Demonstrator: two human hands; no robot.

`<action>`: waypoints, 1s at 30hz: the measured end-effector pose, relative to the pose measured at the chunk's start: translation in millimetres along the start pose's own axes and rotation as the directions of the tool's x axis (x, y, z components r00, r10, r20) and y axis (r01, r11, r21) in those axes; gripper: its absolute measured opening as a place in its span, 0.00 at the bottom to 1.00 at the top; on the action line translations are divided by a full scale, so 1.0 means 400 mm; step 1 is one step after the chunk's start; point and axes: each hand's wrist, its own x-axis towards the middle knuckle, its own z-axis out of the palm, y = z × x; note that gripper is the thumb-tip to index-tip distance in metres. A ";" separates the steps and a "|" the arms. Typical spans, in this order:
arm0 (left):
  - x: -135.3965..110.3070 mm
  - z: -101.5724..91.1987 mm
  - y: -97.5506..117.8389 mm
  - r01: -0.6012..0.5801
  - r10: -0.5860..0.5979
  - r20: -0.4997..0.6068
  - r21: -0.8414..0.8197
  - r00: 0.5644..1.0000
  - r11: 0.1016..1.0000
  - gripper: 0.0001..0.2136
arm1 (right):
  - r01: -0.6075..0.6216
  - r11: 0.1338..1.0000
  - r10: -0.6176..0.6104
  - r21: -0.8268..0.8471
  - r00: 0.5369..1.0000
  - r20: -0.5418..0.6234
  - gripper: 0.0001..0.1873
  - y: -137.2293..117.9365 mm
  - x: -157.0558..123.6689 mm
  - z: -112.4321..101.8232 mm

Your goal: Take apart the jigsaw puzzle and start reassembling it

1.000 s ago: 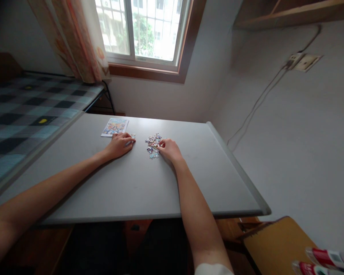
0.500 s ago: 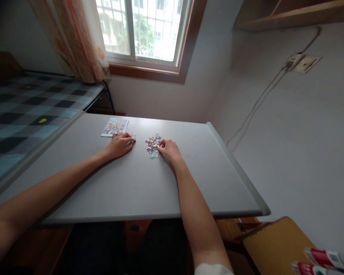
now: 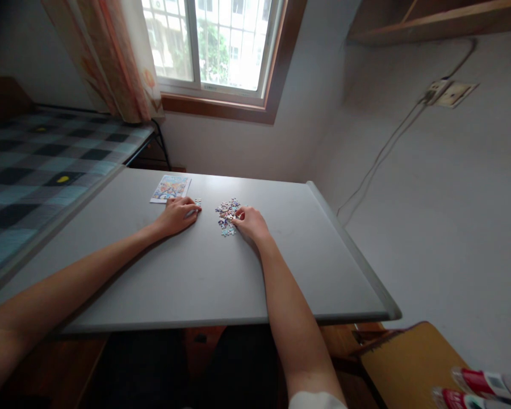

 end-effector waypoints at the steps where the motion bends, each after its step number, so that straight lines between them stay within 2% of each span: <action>1: 0.000 -0.001 0.000 0.000 0.000 0.002 -0.004 1.000 1.000 0.13 | 0.005 1.000 -0.005 0.002 1.000 -0.001 0.10 0.001 0.000 0.000; 22: 0.000 -0.001 -0.001 0.010 -0.010 0.011 0.006 1.000 1.000 0.13 | 0.002 0.998 -0.002 0.055 1.000 0.004 0.06 -0.011 -0.005 -0.010; 26: -0.001 -0.005 0.002 0.006 -0.006 0.005 0.007 1.000 1.000 0.13 | -0.028 0.998 0.031 0.056 0.999 -0.041 0.07 0.009 -0.003 -0.034; 30: -0.001 -0.009 0.005 0.016 -0.017 0.019 0.013 1.000 1.000 0.13 | -0.109 0.993 0.113 0.036 0.987 -0.114 0.08 0.040 -0.001 -0.055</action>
